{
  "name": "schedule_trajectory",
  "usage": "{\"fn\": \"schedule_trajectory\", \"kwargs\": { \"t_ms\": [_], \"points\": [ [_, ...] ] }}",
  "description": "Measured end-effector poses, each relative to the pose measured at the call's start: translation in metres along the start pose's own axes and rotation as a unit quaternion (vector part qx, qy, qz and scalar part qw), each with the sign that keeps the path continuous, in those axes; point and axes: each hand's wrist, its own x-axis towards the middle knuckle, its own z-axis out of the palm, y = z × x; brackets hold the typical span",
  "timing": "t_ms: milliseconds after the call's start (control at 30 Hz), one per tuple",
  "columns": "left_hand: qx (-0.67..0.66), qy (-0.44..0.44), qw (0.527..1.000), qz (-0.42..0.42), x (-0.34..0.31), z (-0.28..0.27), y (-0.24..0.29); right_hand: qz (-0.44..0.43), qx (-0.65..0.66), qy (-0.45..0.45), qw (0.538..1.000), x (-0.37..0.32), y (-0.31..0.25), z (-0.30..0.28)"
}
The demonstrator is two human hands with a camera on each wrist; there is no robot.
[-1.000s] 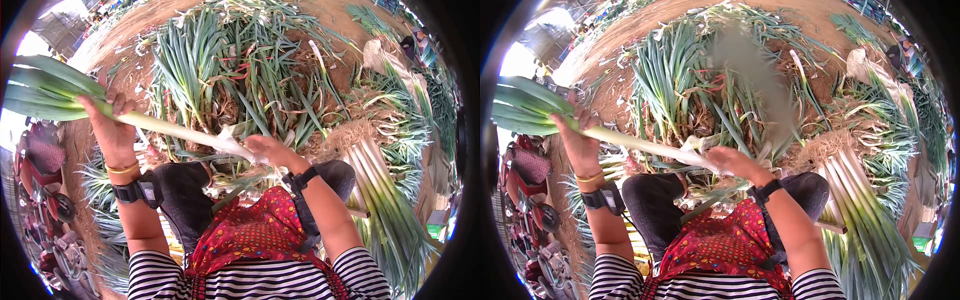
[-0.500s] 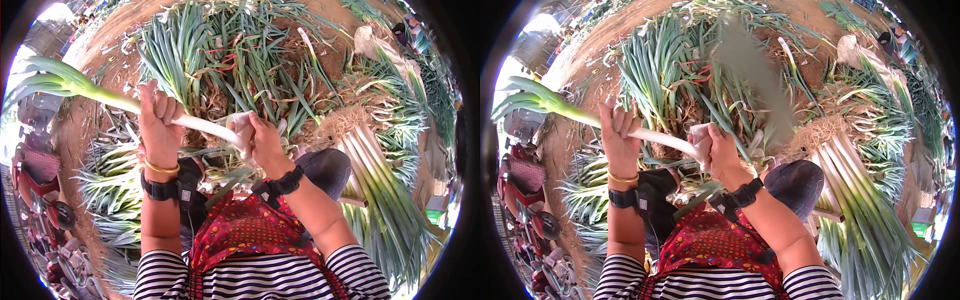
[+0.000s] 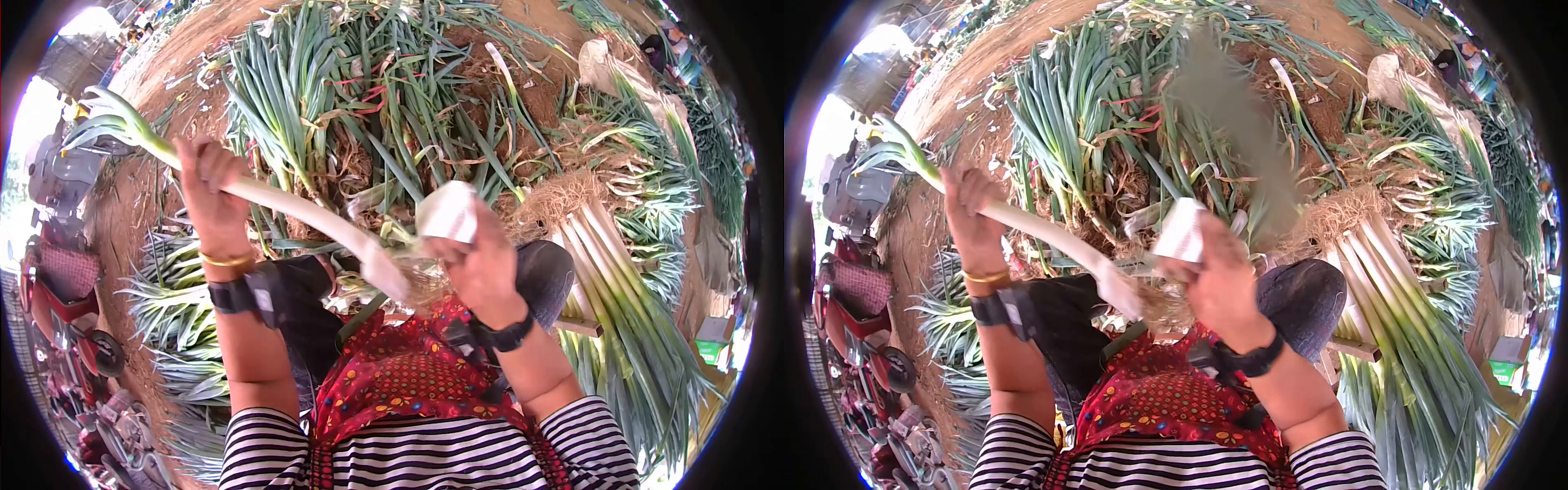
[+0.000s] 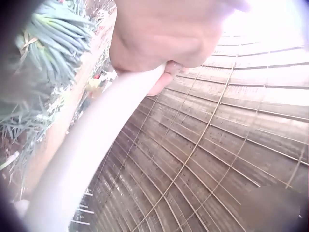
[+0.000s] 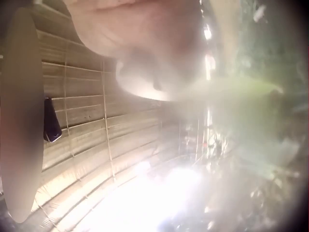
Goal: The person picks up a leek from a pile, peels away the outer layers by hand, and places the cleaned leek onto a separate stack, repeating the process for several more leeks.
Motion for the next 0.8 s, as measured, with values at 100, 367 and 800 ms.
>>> {"fn": "schedule_trajectory", "kwargs": {
  "t_ms": [100, 367, 800],
  "points": [
    [-0.066, 0.030, 0.997, 0.001, 0.006, -0.023, 0.049, 0.154, 0.471, -0.050, 0.867, -0.014, 0.039, -0.044],
    [0.006, 0.166, 0.982, 0.092, -0.001, -0.023, 0.026, -0.104, -0.156, -0.177, 0.966, 0.025, -0.021, -0.013],
    [0.019, 0.161, 0.979, 0.127, 0.032, -0.057, 0.027, -0.341, -0.185, -0.175, 0.905, 0.037, -0.028, 0.003]
  ]
}}
